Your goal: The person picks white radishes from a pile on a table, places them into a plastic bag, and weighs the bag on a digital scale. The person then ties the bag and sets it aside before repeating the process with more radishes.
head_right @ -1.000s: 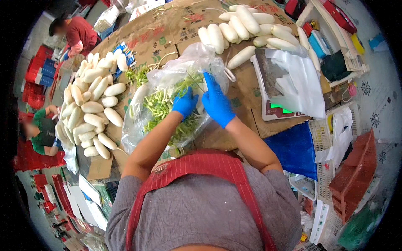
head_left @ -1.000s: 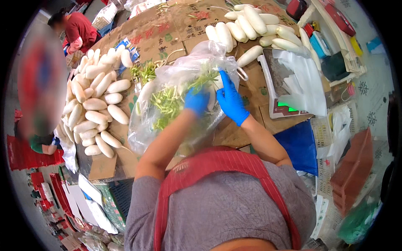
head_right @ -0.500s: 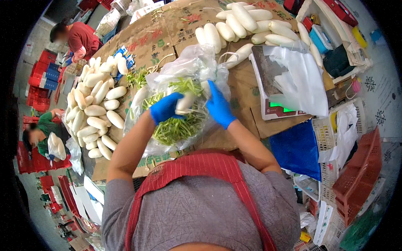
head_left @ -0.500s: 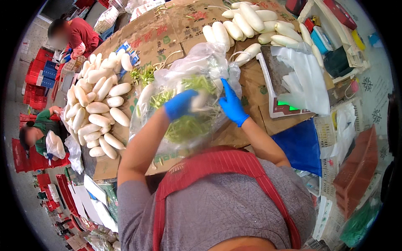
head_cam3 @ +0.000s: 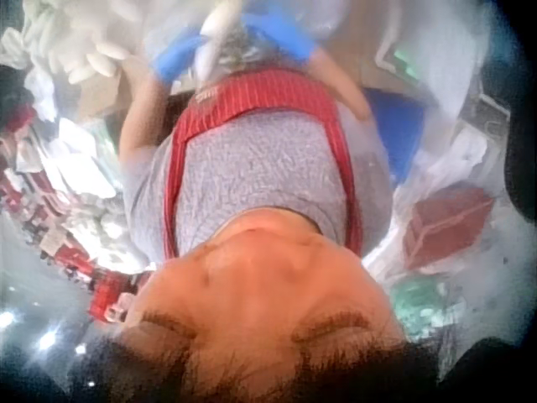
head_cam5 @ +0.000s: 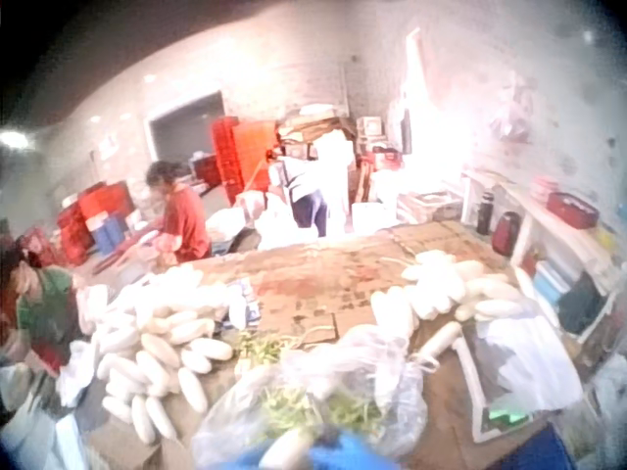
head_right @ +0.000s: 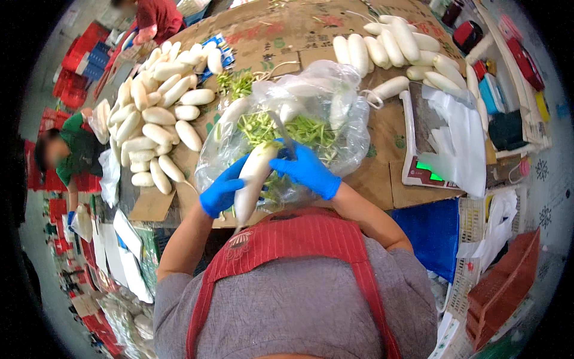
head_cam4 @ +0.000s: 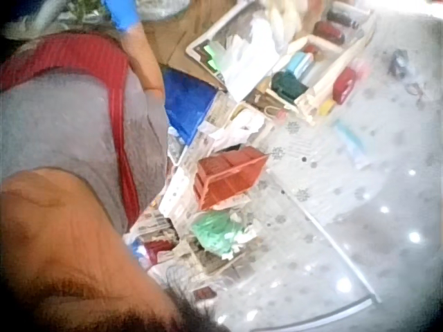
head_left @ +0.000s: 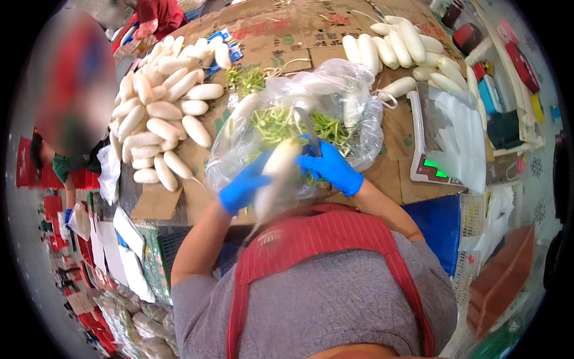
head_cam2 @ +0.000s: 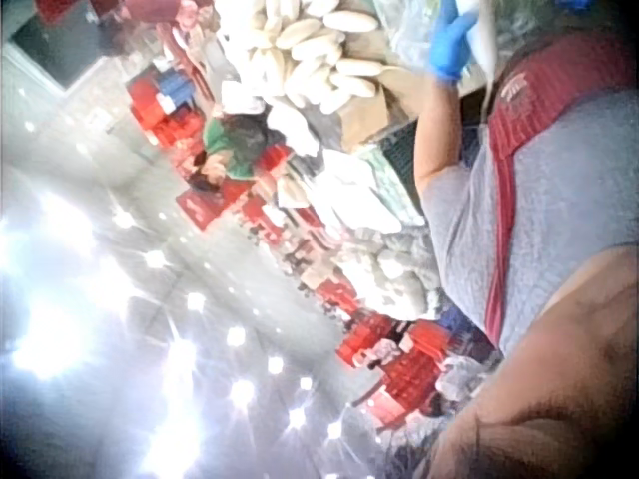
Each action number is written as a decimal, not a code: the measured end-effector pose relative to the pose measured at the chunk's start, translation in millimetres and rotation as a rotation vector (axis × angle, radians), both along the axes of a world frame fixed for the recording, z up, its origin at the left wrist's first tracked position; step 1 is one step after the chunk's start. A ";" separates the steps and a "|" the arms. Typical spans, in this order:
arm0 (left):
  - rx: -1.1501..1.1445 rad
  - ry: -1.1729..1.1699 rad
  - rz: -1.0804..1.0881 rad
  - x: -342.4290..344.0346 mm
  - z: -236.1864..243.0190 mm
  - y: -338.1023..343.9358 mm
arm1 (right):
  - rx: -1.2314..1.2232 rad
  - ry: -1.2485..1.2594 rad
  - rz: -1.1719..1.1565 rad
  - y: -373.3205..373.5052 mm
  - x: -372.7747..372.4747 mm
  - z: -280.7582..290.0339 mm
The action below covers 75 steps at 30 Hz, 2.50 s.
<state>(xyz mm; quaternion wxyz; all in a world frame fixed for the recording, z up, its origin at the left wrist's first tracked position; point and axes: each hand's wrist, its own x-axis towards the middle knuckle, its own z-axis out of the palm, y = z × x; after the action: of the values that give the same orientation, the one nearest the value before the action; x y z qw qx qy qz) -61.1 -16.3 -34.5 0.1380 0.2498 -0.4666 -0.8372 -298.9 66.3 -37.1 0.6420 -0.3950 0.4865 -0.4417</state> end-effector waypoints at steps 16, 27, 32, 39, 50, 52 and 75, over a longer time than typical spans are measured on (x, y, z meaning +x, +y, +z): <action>0.000 -0.102 0.026 -4.7 41.6 21.0 | -0.663 0.953 -0.087 20.8 19.2 32.1; -0.196 -0.153 0.077 -0.8 37.7 10.4 | -0.279 0.718 -0.189 28.5 -24.7 -63.6; -0.189 0.041 0.443 -25.2 30.0 7.7 | -0.079 -0.021 -0.165 12.0 -4.1 -16.6; 0.070 0.388 0.641 -76.2 51.7 -13.1 | -0.412 0.008 -0.056 -2.7 9.5 5.3; -0.919 -1.122 -0.144 27.3 -3.4 -76.3 | -0.057 -0.659 0.138 32.7 -29.2 -8.9; -0.810 -0.918 0.216 52.1 4.2 -77.4 | 0.036 -0.627 0.088 28.9 -30.4 -14.1; -0.548 -0.269 0.186 2.5 37.5 14.9 | -0.624 0.822 -0.257 15.2 5.1 32.3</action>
<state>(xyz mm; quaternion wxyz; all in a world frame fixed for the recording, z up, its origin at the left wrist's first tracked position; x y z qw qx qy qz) -58.6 -1.4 3.0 0.2130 0.3534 -0.6641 -0.6234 -293.8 81.5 -4.8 0.1909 -0.6451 0.5879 -0.4493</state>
